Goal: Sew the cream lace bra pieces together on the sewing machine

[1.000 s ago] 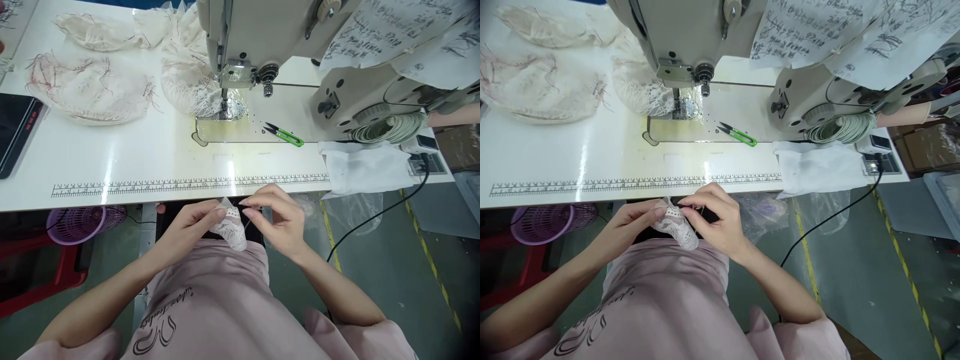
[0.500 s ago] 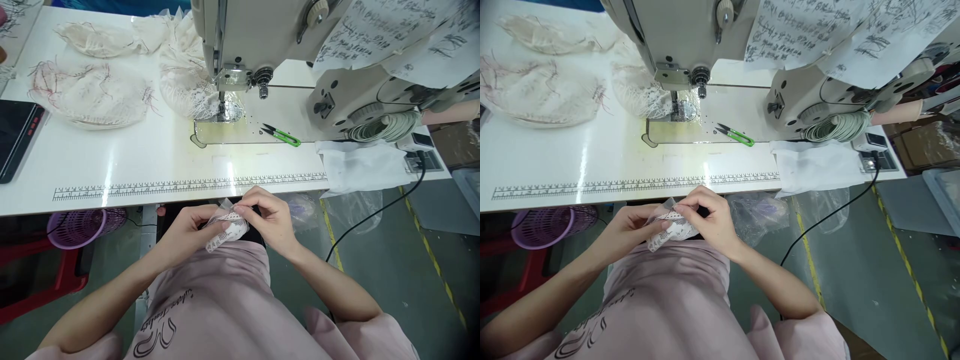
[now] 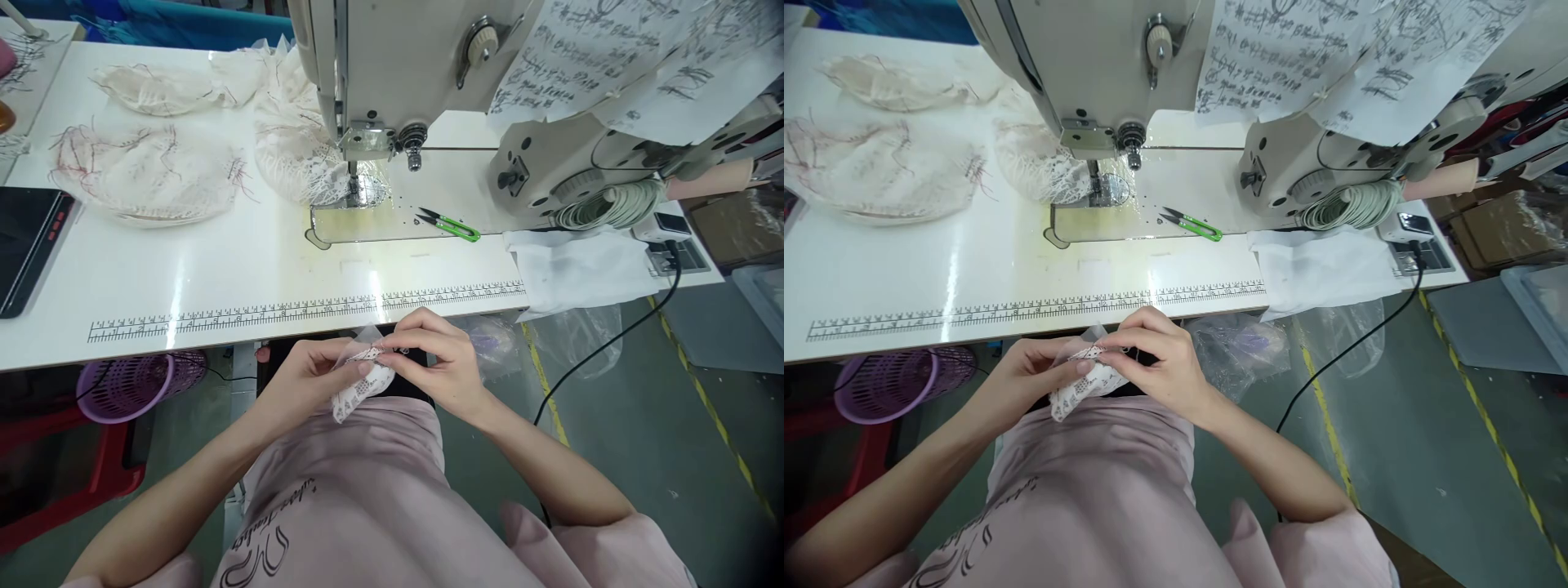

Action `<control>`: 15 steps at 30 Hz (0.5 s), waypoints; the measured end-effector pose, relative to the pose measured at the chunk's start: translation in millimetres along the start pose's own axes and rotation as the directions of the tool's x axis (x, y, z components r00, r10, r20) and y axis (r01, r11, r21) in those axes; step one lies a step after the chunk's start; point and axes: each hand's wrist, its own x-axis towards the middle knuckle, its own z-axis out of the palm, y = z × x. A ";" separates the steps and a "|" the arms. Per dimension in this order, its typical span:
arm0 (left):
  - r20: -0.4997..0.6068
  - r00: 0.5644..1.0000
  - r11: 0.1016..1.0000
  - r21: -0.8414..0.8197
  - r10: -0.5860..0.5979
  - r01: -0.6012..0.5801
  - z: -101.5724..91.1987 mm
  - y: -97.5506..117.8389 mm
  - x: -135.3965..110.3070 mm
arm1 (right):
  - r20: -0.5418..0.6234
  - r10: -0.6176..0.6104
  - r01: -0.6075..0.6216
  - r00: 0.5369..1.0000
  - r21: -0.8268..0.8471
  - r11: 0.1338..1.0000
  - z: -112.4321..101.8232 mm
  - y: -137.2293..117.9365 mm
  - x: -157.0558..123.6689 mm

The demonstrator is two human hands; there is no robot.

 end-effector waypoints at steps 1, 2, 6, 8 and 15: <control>0.005 1.000 1.000 -0.003 -0.001 0.001 0.4 0.2 -0.2 | -0.004 -0.004 0.004 1.000 -0.004 1.000 1.0 1.0 -0.5; 0.011 1.000 1.000 -0.007 -0.005 0.005 0.7 0.4 -0.3 | -0.013 -0.007 0.007 1.000 0.003 1.000 1.6 1.9 -0.8; 0.025 0.999 1.000 -0.011 -0.022 0.023 1.0 0.7 -0.3 | -0.032 0.061 -0.057 0.998 0.113 0.992 1.6 1.6 1.2; 0.014 1.000 1.000 -0.003 -0.027 0.028 1.2 0.9 0.0 | -0.019 0.145 -0.139 0.989 0.177 0.974 1.2 -1.5 4.2; -0.051 0.999 0.998 0.058 -0.016 0.019 -8.4 0.1 -2.2 | -0.307 0.346 -0.335 0.886 0.089 0.938 -67.6 16.5 2.1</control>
